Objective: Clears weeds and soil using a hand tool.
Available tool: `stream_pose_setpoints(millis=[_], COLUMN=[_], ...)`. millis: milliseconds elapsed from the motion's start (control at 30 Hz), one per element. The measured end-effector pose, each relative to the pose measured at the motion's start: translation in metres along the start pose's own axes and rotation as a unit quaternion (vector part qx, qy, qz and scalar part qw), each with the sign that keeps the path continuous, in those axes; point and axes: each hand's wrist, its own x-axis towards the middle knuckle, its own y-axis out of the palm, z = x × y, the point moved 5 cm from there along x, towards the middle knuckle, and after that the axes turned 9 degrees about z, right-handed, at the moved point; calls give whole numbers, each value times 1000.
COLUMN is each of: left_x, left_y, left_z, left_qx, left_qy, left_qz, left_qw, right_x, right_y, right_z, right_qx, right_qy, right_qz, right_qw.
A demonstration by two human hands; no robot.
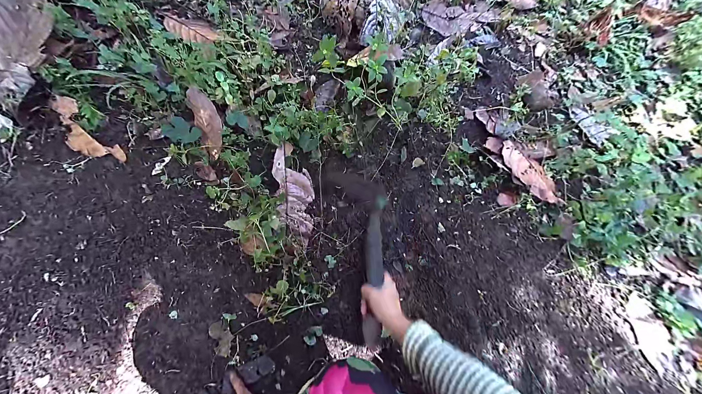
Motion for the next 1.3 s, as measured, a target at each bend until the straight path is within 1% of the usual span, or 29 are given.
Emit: stream_pose_setpoints(millis=[67, 100, 133, 200, 233, 267, 333, 367, 400, 433, 500, 533, 600, 667, 733, 800, 833, 867, 900, 933, 967, 1000, 1033, 1100, 1133, 1167, 1200, 1300], left_x=[7, 9, 8, 7, 7, 3, -5, -7, -8, -6, -6, -6, -5, -3, -3, -4, -4, -3, -3, -2, -1, -1, 0, 5, 4, 3, 2, -5], left_y=[4, 8, 9, 7, 6, 2, -6, -6, -7, -7, -4, -5, -3, -3, -2, -4, -3, -2, -1, -2, -2, 0, 2, 5, 7, 7, 4, -2], left_z=[2, 4, 3, 2, 2, 1, -2, -1, 0, -2, -3, -3, -1, -2, -3, -1, -1, -1, -2, -2, -1, 1, 2, 1, 4, 4, 2, 4], left_qx=[3, 1, -3, -6, -6, -14, -34, -31, -28, -26, -34, -41, -44, -39, -43, -45, -51, -53, -55, -56, -54, -51, -53, -58, -53, -49, -49, -79], left_qy=[2, 2, 1, 3, 9, 15, 22, 18, 14, 15, 15, 12, 8, 8, 10, 11, 13, 13, 14, 14, 13, 14, 14, 15, 15, 18, 22, 41], left_qz=[-10, -11, -8, -18, -24, -11, 20, 27, 29, 20, 14, 13, 17, 17, 17, 29, 27, 25, 23, 23, 23, 26, 28, 23, 24, 26, 28, 32], left_qw=[1000, 1000, 1000, 1000, 1000, 1000, 999, 999, 999, 999, 999, 999, 999, 999, 999, 999, 998, 998, 998, 998, 998, 998, 998, 998, 998, 998, 998, 996], right_x=[-38, -53, -61, -55, -44, -31, -3, 2, -4, -20, -69, -83, -84, -58, -29, 2, 17, 32, 43, 47, 40, 23, 1, -34, -48, -56, -59, -60], right_y=[0, -7, -19, -40, -47, -51, -46, -36, -22, -9, 6, 6, -11, -33, -39, -24, -10, 5, 22, 40, 58, 72, 80, 74, 61, 43, 25, -12], right_z=[-42, -54, -55, -32, -13, 9, 40, 37, 22, 1, -37, -49, -52, -27, 31, 101, 128, 144, 145, 130, 102, 66, 32, -7, -17, -18, -12, 16], right_qx=[-42, -35, -18, 38, 73, 111, 170, 169, 127, 56, -64, -87, -92, -72, -16, 78, 129, 161, 162, 123, 49, -30, -80, -124, -169, -211, -227, -169], right_qy=[58, 74, 77, 48, 24, -5, -40, -40, -32, -12, 50, 60, 52, 5, -64, -133, -155, -157, -149, -135, -113, -77, -45, -6, 13, 27, 28, -9], right_qz=[44, 54, 57, 41, 21, -3, -47, -56, -42, -11, 49, 61, 45, 15, -16, -34, -39, -40, -32, -7, 33, 87, 132, 166, 169, 170, 162, 101], right_qw=[996, 995, 995, 997, 997, 994, 984, 983, 990, 998, 995, 993, 993, 997, 998, 987, 979, 974, 975, 983, 992, 993, 987, 978, 971, 962, 960, 980])
